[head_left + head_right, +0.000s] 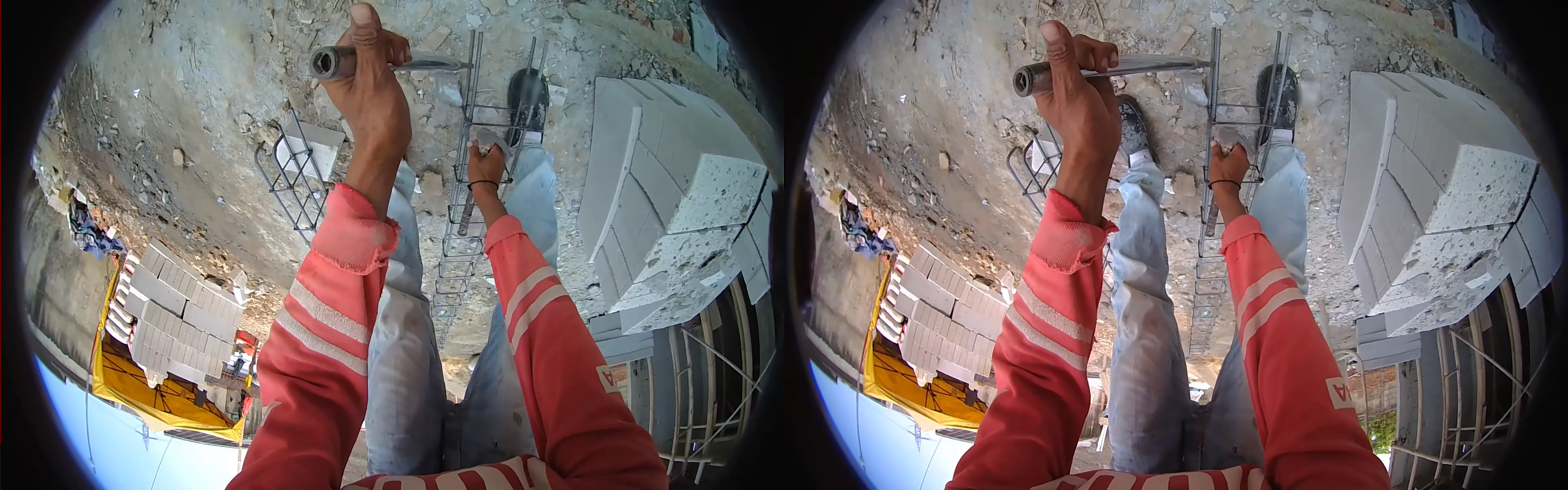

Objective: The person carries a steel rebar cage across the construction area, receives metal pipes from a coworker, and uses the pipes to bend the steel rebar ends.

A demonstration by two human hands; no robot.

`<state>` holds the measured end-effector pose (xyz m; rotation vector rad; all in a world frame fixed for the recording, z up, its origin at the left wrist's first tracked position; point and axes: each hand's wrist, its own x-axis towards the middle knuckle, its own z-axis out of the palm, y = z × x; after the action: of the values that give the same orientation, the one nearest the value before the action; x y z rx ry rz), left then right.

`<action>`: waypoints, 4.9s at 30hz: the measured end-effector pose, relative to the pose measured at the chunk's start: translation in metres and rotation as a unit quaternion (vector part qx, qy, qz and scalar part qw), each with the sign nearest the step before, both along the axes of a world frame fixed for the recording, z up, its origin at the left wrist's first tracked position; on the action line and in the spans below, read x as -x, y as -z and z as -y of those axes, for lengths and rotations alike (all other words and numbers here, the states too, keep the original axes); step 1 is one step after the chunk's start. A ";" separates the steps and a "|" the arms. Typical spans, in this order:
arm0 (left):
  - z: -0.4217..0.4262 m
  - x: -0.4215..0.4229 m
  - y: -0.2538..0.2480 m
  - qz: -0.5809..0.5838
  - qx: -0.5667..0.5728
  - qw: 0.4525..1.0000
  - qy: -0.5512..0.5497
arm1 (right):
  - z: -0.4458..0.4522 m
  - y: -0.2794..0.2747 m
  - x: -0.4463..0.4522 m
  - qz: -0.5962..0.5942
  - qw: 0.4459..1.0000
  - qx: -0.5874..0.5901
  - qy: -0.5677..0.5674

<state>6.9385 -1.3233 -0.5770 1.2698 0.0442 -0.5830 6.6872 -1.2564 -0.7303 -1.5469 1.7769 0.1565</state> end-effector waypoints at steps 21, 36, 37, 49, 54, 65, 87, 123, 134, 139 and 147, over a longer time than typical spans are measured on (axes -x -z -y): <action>-0.055 0.003 -0.111 0.127 -0.092 0.984 0.089 | -0.023 -0.031 -0.032 0.256 0.839 -0.457 0.144; -0.025 0.063 -0.072 0.089 -0.047 0.989 0.106 | 0.070 0.030 0.066 0.194 0.799 -0.535 0.198; -0.019 0.064 -0.074 0.083 -0.052 0.990 0.106 | 0.069 0.031 0.064 0.206 0.788 -0.546 0.195; -0.022 0.048 -0.075 0.051 -0.073 0.985 0.145 | 0.053 0.042 0.066 0.216 0.727 -0.621 0.197; -0.016 0.047 -0.064 0.058 -0.022 0.992 0.109 | 0.055 0.040 0.064 0.206 0.783 -0.556 0.187; -0.025 0.026 -0.057 0.055 -0.110 0.977 0.176 | 0.073 -0.006 0.051 0.086 0.926 -0.313 0.195; -0.024 0.020 -0.056 0.054 -0.120 0.982 0.136 | 0.249 -0.114 -0.120 0.191 0.958 -0.203 -0.063; 0.028 0.050 -0.070 0.197 0.049 0.979 0.023 | 0.301 -0.169 -0.145 0.449 0.860 0.013 -0.243; 0.037 -0.013 -0.072 0.043 0.036 0.970 0.237 | 0.290 -0.186 -0.128 0.490 0.838 0.066 -0.231; 0.027 -0.031 -0.053 0.098 0.068 0.953 0.278 | 0.320 -0.149 -0.154 0.526 0.823 0.043 -0.209; 0.039 -0.029 -0.017 0.149 0.101 0.942 0.284 | 0.342 -0.078 -0.232 0.577 0.812 0.083 -0.013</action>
<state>6.9671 -1.3628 -0.5601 1.1525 -0.6409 -0.8555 6.9197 -1.5982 -0.6523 -1.2848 0.7763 -0.7984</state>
